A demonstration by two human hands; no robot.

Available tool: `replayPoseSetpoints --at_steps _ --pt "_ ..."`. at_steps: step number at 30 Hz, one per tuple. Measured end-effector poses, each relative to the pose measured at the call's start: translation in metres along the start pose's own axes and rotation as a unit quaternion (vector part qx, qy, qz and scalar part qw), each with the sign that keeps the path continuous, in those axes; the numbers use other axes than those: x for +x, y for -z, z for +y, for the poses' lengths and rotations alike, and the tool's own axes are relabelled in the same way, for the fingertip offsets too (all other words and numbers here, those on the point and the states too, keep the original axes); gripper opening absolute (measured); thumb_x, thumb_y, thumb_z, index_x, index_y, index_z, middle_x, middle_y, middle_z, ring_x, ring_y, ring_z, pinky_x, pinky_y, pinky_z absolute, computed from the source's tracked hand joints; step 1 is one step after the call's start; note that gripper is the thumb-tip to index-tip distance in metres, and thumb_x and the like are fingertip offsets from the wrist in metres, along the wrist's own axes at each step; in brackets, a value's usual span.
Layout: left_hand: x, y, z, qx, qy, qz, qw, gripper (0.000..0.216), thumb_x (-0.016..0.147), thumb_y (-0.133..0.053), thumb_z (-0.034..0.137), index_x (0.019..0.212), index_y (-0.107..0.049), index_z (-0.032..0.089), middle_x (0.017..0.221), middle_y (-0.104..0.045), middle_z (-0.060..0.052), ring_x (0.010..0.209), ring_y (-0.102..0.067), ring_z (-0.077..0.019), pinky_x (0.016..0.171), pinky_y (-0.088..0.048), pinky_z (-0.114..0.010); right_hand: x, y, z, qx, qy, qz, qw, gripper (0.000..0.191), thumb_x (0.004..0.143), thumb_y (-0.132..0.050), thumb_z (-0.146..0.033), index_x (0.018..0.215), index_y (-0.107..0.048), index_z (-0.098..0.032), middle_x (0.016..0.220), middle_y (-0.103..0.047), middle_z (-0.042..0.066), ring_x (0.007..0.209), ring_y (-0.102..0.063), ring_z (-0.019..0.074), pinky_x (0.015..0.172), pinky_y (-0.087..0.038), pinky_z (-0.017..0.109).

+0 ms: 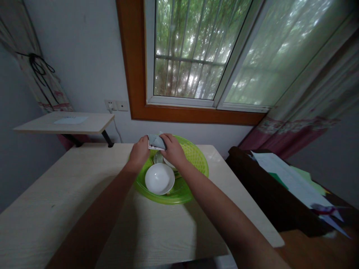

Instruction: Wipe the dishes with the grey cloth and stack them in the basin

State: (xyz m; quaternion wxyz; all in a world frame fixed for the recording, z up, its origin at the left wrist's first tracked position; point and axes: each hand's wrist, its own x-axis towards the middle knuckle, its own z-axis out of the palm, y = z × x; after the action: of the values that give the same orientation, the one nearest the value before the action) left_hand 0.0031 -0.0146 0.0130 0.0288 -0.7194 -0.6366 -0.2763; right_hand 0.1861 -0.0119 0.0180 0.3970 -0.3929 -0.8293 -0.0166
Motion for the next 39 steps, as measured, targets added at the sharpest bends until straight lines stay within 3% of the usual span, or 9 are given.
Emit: replayPoseSetpoints --at_steps 10,14,20,31,39 --pt "-0.004 0.006 -0.002 -0.122 -0.034 0.064 0.99 0.048 0.081 -0.047 0.002 0.126 -0.056 0.018 0.122 -0.066 -0.011 0.115 -0.063 -0.0229 0.101 -0.048 -0.034 -0.001 -0.013 0.031 0.076 -0.071 0.008 0.995 0.054 0.075 -0.066 -0.015 0.129 -0.057 -0.017 0.123 -0.062 0.013 0.114 -0.057 0.0271 0.102 -0.046 0.043" --pt "-0.004 0.004 -0.004 -0.143 -0.053 0.065 0.986 0.052 0.08 -0.045 0.001 0.128 -0.055 0.017 0.127 -0.064 -0.011 0.118 -0.061 -0.0227 0.105 -0.047 -0.036 0.0 -0.014 0.034 0.126 -0.062 -0.013 0.99 0.046 0.079 -0.063 -0.019 0.125 -0.06 -0.019 0.119 -0.067 0.009 0.11 -0.06 0.0263 0.099 -0.048 0.042" --pt "-0.003 0.006 -0.003 -0.144 -0.037 0.045 0.988 0.053 0.08 -0.045 0.002 0.129 -0.055 0.019 0.129 -0.064 -0.01 0.121 -0.06 -0.0221 0.107 -0.046 -0.036 0.001 -0.009 0.029 0.162 -0.067 -0.04 0.984 0.049 0.078 -0.065 -0.025 0.127 -0.059 -0.02 0.12 -0.067 0.007 0.108 -0.063 0.0252 0.095 -0.05 0.04" --pt "-0.001 0.001 -0.005 -0.138 -0.035 0.058 0.988 0.04 0.085 -0.044 0.008 0.122 -0.057 0.018 0.121 -0.066 -0.012 0.112 -0.063 -0.022 0.098 -0.048 -0.035 -0.002 -0.013 0.03 0.108 -0.067 -0.006 0.992 0.052 0.074 -0.067 -0.024 0.124 -0.057 -0.016 0.119 -0.064 0.012 0.109 -0.059 0.0269 0.098 -0.047 0.042" --pt "0.0 0.0 -0.009 -0.19 -0.036 0.094 0.977 0.03 0.083 -0.05 0.015 0.111 -0.059 0.019 0.106 -0.068 -0.009 0.099 -0.064 -0.0211 0.087 -0.05 -0.034 0.0 0.003 0.018 0.115 -0.022 0.038 0.992 0.057 0.072 -0.062 -0.017 0.128 -0.053 -0.02 0.125 -0.059 0.011 0.119 -0.054 0.0262 0.105 -0.042 0.043"
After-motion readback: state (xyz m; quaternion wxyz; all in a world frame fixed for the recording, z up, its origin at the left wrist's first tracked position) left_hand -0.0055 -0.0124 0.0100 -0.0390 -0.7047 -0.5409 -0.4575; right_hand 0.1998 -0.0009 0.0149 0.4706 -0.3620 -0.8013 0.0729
